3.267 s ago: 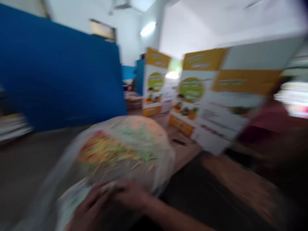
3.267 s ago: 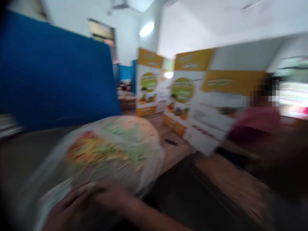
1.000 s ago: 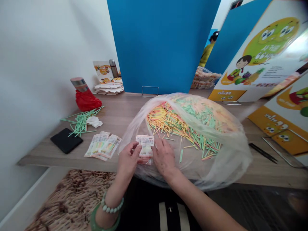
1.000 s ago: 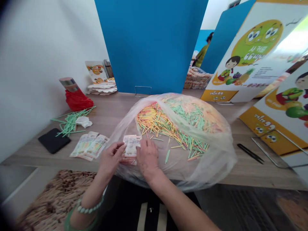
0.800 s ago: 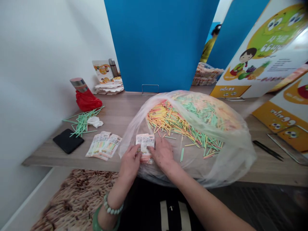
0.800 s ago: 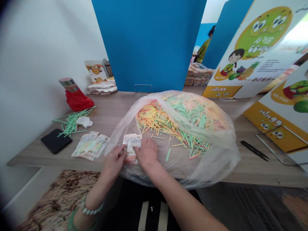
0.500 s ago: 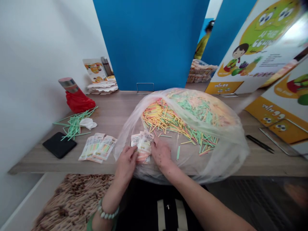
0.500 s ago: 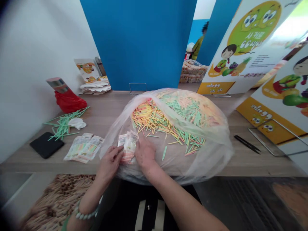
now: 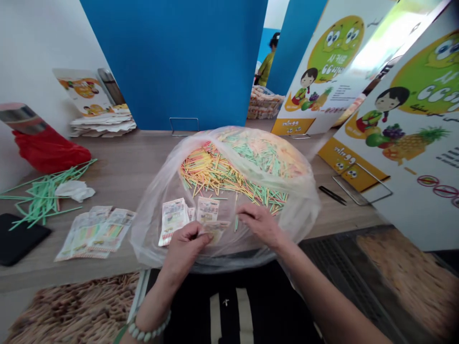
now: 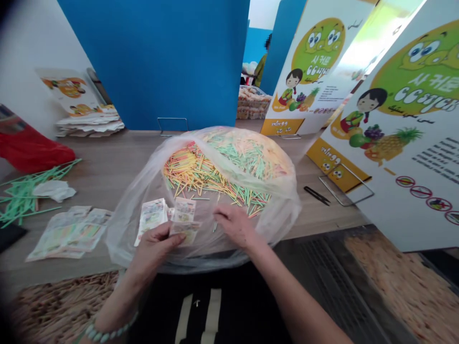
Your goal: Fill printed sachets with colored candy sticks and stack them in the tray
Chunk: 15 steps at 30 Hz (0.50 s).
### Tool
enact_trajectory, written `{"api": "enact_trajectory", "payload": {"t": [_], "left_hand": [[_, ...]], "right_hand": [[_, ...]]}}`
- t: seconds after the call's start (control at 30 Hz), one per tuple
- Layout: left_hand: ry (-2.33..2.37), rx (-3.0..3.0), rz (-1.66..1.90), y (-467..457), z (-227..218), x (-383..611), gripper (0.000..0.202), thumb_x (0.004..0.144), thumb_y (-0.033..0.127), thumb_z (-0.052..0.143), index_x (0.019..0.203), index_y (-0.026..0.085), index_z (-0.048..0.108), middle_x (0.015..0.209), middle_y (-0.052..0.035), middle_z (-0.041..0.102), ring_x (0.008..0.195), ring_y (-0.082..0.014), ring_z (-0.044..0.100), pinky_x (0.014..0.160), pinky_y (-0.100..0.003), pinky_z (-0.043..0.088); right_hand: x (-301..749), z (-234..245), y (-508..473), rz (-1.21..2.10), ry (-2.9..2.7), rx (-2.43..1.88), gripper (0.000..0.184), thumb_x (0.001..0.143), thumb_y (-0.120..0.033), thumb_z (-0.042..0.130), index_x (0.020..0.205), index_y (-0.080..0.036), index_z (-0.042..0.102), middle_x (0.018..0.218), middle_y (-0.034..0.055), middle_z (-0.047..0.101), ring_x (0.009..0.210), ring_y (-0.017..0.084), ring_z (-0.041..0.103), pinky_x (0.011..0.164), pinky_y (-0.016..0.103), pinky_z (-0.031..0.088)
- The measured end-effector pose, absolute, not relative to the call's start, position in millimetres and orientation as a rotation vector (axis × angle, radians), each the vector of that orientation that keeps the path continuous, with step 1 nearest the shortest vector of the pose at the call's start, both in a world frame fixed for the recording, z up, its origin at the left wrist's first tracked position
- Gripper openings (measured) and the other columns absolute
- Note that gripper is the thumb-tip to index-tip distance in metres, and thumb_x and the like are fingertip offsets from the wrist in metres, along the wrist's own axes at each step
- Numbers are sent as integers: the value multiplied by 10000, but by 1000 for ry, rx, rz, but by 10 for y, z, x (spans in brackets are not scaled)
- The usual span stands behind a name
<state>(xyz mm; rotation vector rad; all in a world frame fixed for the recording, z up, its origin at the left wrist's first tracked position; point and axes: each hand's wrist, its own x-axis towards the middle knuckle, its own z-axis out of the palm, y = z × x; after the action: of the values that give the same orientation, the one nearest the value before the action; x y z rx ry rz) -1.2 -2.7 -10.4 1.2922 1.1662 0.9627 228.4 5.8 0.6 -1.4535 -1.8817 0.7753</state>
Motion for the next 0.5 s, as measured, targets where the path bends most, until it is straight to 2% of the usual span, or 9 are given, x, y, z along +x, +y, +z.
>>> {"api": "enact_trajectory", "payload": {"t": [0.07, 0.17, 0.3, 0.5], "left_hand": [[1102, 1496, 913, -69, -115, 92, 194, 734, 220, 680, 559, 182, 603, 751, -14, 639, 742, -165, 585, 704, -278, 444], [953, 1744, 830, -97, -146, 230, 200, 757, 153, 605, 564, 186, 565, 906, -35, 682, 830, -174, 609, 766, -293, 442], [881, 1870, 717, -83, -249, 255, 177, 746, 90, 537, 608, 197, 567, 859, -33, 710, 829, -185, 622, 783, -309, 457], [886, 1845, 627, -147, -262, 116, 194, 699, 68, 554, 557, 181, 484, 1043, -51, 743, 989, -205, 651, 879, -315, 469]], "right_hand": [[2558, 5, 26, 551, -1978, -1600, 249, 846, -97, 476, 899, -191, 701, 930, 35, 677, 933, 184, 583, 853, 299, 420], [2584, -2, 18, 397, -2262, -1585, 383, 787, -21, 469, 1011, -211, 715, 1037, 49, 686, 1003, 192, 554, 920, 319, 395], [2257, -32, 90, 419, -2595, -1306, 247, 849, -119, 557, 981, -256, 715, 1074, 11, 688, 1011, 196, 524, 937, 329, 363], [2387, -124, 335, 201, -2654, -1425, 146, 937, -202, 548, 889, -203, 686, 1027, 60, 661, 1011, 224, 495, 915, 362, 337]]}}
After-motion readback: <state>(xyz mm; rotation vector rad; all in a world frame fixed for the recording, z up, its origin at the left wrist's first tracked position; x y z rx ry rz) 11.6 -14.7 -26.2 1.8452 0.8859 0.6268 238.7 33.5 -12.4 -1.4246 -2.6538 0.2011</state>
